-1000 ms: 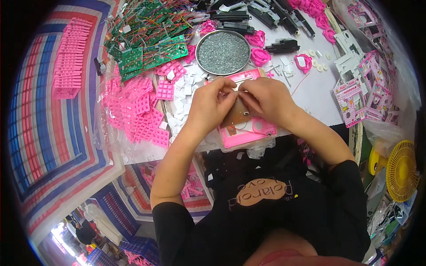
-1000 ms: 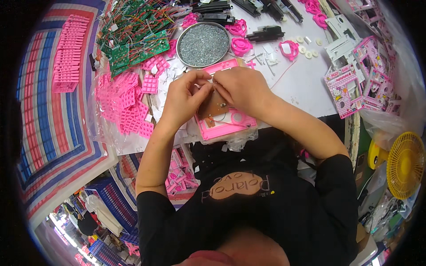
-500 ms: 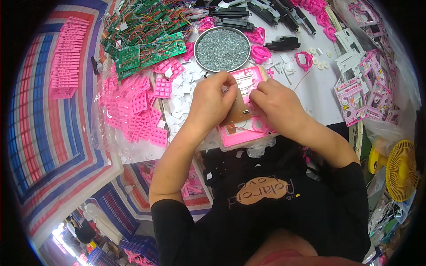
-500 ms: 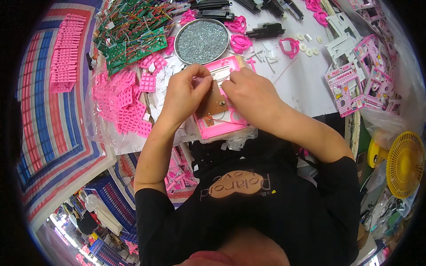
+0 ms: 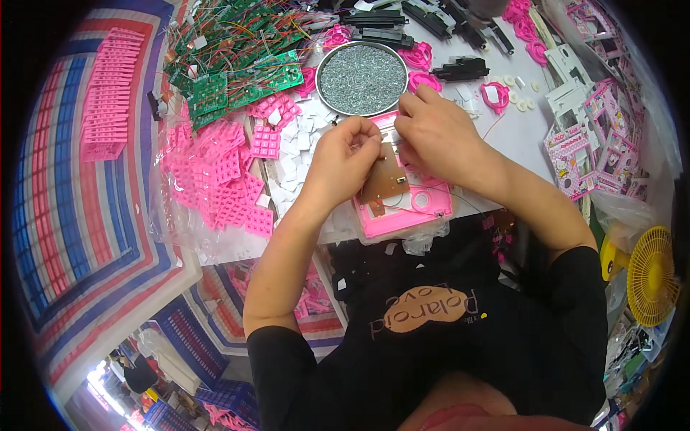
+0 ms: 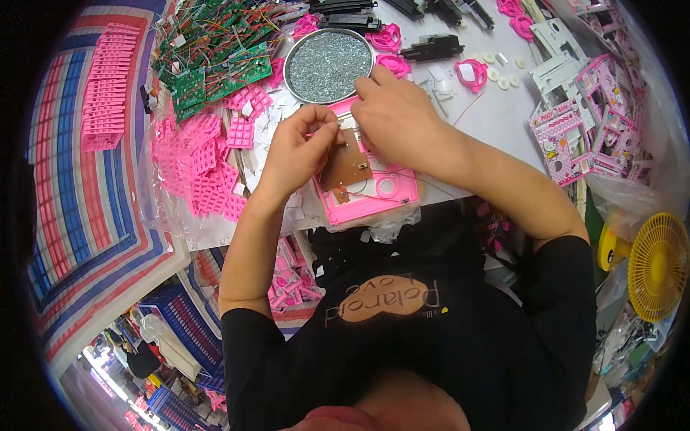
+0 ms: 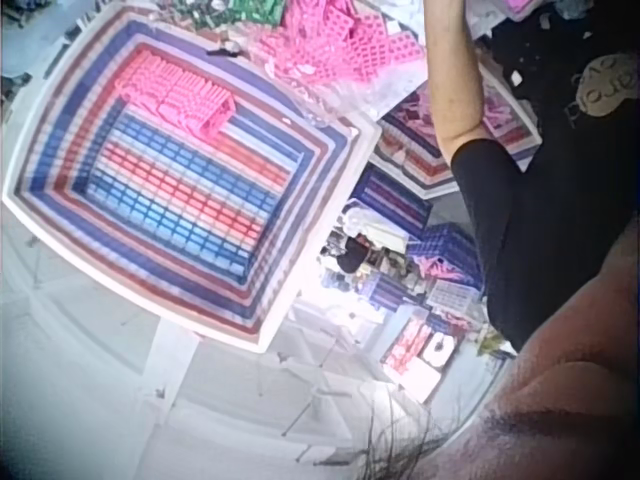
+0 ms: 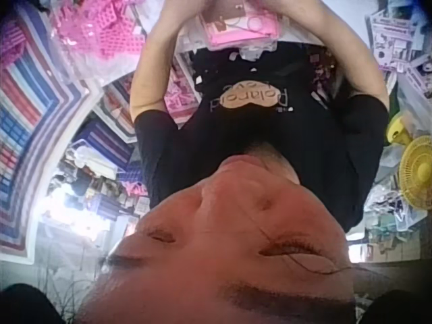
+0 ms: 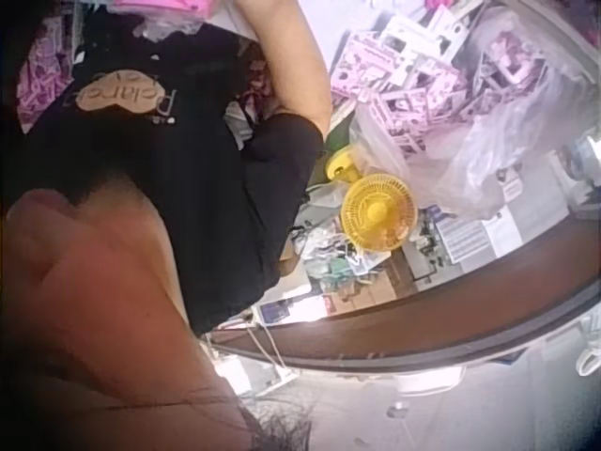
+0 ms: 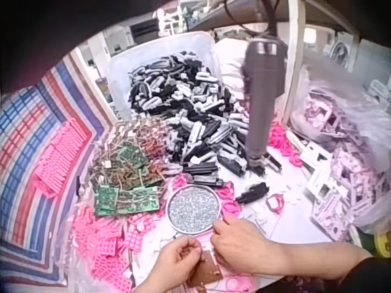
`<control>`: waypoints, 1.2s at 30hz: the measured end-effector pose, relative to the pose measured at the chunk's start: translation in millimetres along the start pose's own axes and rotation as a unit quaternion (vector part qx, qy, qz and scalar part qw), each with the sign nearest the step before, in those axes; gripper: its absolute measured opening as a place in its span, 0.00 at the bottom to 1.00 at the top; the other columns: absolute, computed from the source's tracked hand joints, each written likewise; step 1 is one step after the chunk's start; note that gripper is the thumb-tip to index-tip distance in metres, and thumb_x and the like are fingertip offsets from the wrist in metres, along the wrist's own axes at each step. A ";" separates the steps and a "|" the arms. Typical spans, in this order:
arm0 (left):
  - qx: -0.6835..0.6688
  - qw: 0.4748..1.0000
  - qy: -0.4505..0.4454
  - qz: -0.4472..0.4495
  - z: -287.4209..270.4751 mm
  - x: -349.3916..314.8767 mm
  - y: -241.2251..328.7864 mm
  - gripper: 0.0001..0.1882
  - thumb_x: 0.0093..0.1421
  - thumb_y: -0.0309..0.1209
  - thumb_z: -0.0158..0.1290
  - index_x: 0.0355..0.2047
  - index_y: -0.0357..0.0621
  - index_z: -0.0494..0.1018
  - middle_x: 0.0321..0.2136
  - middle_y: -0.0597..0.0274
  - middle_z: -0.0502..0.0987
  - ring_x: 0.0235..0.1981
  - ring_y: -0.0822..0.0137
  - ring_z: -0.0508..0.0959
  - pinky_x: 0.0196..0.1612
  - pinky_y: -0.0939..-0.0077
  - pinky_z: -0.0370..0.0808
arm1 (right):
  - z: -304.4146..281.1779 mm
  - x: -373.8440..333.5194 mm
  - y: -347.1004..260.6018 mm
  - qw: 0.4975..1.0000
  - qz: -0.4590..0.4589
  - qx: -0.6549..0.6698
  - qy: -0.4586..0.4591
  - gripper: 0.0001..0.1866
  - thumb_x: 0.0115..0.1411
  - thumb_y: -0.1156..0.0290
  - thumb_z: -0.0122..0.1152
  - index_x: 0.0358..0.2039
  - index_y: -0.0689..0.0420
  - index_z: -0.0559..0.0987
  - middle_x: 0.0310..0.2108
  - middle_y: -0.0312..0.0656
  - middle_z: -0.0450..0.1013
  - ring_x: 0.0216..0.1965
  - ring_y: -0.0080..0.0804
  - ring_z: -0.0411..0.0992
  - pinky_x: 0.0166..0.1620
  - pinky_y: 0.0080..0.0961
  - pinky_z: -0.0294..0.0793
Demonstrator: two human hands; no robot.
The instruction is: Assembling the internal components, circuit boards, and wires of pink toy calculators using manual tools and a glue gun.
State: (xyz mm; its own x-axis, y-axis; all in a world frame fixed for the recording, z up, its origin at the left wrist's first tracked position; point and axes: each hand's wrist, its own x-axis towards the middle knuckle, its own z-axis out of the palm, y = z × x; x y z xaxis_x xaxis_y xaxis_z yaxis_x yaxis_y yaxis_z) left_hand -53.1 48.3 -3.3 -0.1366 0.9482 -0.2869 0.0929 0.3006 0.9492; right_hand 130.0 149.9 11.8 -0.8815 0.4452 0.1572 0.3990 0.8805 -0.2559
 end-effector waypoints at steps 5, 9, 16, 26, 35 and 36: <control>0.146 0.985 0.039 0.088 1.6 -2.8 0.4 0.07 0.62 0.27 0.57 0.38 0.37 0.78 0.30 0.54 0.81 0.31 0.62 0.82 0.36 0.69 0.77 | 7.9 1.0 4.7 0.998 -0.019 -0.056 0.000 0.09 0.49 0.69 0.66 0.29 0.59 0.80 0.39 0.41 0.73 0.44 0.41 0.70 0.42 0.37 0.74; 0.261 0.939 0.099 0.200 8.7 -9.1 -1.9 0.05 0.60 0.27 0.59 0.36 0.40 0.78 0.30 0.53 0.80 0.32 0.52 0.81 0.36 0.63 0.78 | 5.9 -0.1 2.4 0.997 -0.032 -0.050 0.047 0.08 0.49 0.69 0.65 0.29 0.57 0.80 0.37 0.41 0.73 0.43 0.41 0.70 0.44 0.39 0.71; 0.295 0.920 0.104 0.236 7.5 -1.9 0.8 0.04 0.59 0.27 0.59 0.34 0.41 0.79 0.29 0.53 0.80 0.34 0.50 0.82 0.38 0.59 0.78 | -6.8 11.6 8.5 0.994 -0.033 -0.065 -0.082 0.06 0.49 0.70 0.66 0.28 0.57 0.84 0.39 0.41 0.75 0.48 0.41 0.71 0.46 0.37 0.75; 0.358 0.892 0.138 0.237 8.7 2.7 -1.7 0.03 0.60 0.27 0.59 0.34 0.43 0.80 0.30 0.56 0.81 0.31 0.53 0.82 0.34 0.63 0.79 | -17.1 10.8 28.6 0.989 -0.087 0.038 -0.115 0.05 0.51 0.72 0.66 0.29 0.57 0.82 0.43 0.40 0.74 0.49 0.41 0.70 0.46 0.34 0.78; 0.292 0.919 0.131 0.229 6.9 3.2 -3.2 0.03 0.56 0.26 0.61 0.31 0.44 0.79 0.32 0.61 0.78 0.31 0.58 0.80 0.35 0.63 0.74 | 3.1 8.8 15.4 0.989 -0.105 -0.050 0.091 0.05 0.50 0.71 0.64 0.28 0.54 0.79 0.30 0.36 0.75 0.41 0.38 0.72 0.43 0.34 0.73; 0.307 0.908 0.138 0.248 5.4 5.0 -6.2 0.03 0.55 0.27 0.62 0.30 0.45 0.79 0.33 0.62 0.77 0.33 0.58 0.79 0.38 0.62 0.72 | 5.8 10.6 8.0 0.987 -0.099 -0.086 0.095 0.05 0.50 0.70 0.64 0.29 0.53 0.80 0.30 0.36 0.76 0.42 0.35 0.73 0.43 0.32 0.70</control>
State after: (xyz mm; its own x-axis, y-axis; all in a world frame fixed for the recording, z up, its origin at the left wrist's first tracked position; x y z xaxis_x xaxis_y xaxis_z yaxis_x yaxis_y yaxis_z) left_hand -49.0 51.7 -11.3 -0.1622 0.9461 0.2803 0.7318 -0.0752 0.6773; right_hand 122.4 160.7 5.8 -0.8895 0.2702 0.3685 0.2753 0.9605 -0.0397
